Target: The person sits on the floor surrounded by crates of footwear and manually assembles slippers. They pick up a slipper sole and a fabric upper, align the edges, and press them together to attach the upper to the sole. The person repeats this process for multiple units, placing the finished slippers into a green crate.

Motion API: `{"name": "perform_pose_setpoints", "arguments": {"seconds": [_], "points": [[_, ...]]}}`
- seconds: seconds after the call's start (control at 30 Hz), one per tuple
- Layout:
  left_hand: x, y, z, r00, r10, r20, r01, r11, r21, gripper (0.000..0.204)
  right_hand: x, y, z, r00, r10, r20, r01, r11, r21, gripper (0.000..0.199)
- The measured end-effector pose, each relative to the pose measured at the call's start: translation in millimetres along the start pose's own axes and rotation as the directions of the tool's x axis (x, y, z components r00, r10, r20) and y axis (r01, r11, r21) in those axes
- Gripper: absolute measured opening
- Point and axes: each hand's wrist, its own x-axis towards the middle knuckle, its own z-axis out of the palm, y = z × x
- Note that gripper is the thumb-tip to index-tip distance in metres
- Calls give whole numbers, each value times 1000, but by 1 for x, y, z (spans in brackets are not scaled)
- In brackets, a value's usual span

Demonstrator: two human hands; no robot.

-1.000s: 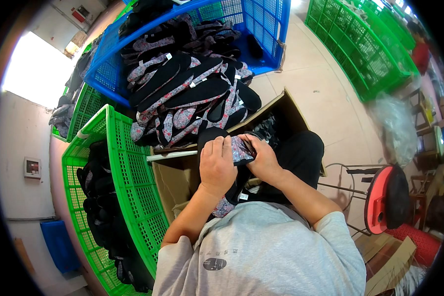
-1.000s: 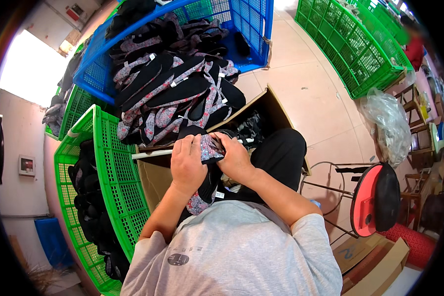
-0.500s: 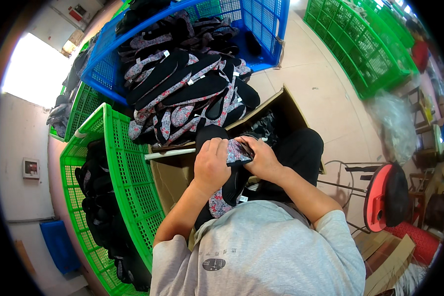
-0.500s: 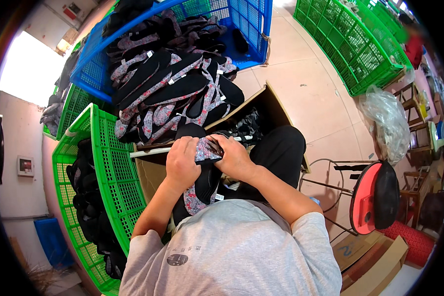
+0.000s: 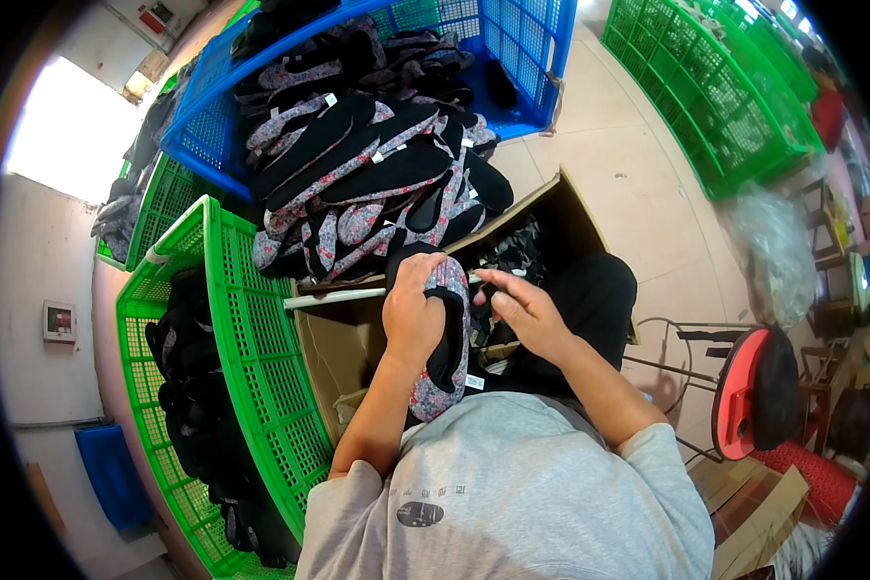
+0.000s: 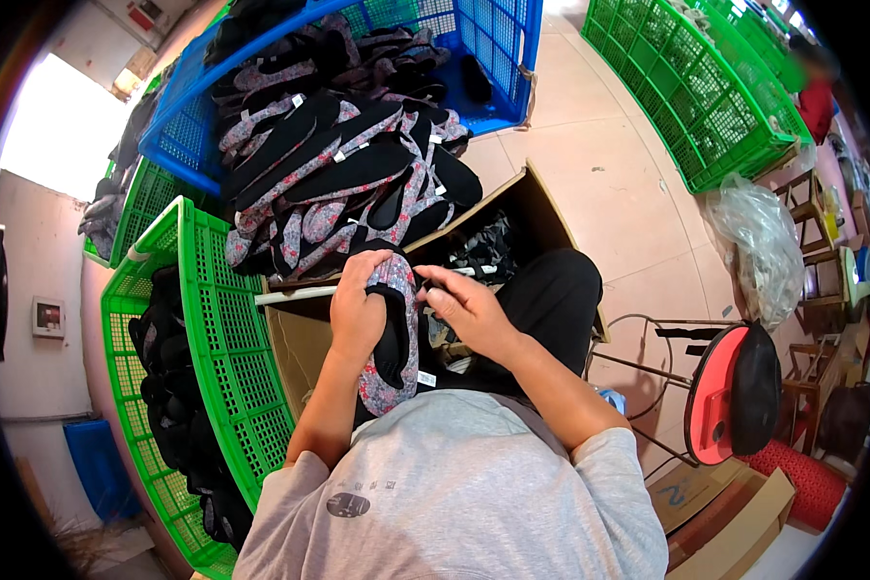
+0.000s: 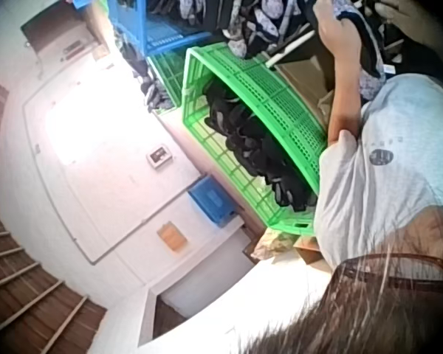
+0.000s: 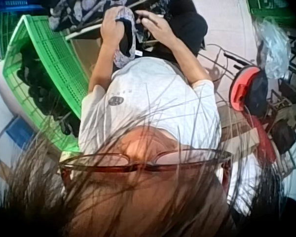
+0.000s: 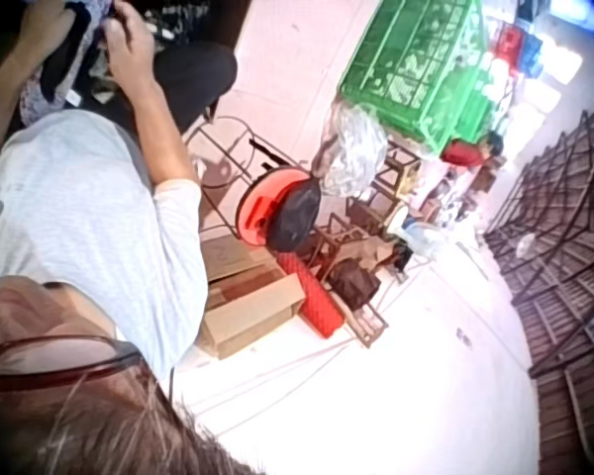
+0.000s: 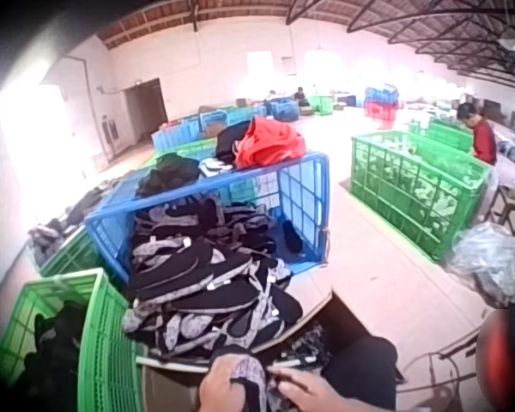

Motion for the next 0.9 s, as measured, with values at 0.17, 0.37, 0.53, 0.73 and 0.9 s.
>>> {"name": "perform_pose_setpoints", "arguments": {"seconds": [0.17,0.37,0.53,0.73,0.9], "points": [[4,14,1,996,-86,18,86,996,-6,49,-3,13,10,999,18,-27,-22,990,-138,37],[2,8,9,996,-74,-42,74,997,-8,42,-1,41,32,983,-92,-156,80,993,-86,33],[1,9,13,993,-111,-50,110,994,-13,41,1,46,43,972,-102,-214,66,983,-171,34],[-1,3,18,989,-124,-81,117,989,-90,41,3,54,59,925,-206,-318,113,951,-289,34],[-2,-1,19,983,-166,-83,154,979,-137,49,6,57,68,908,-247,-339,142,942,-305,31]]}}
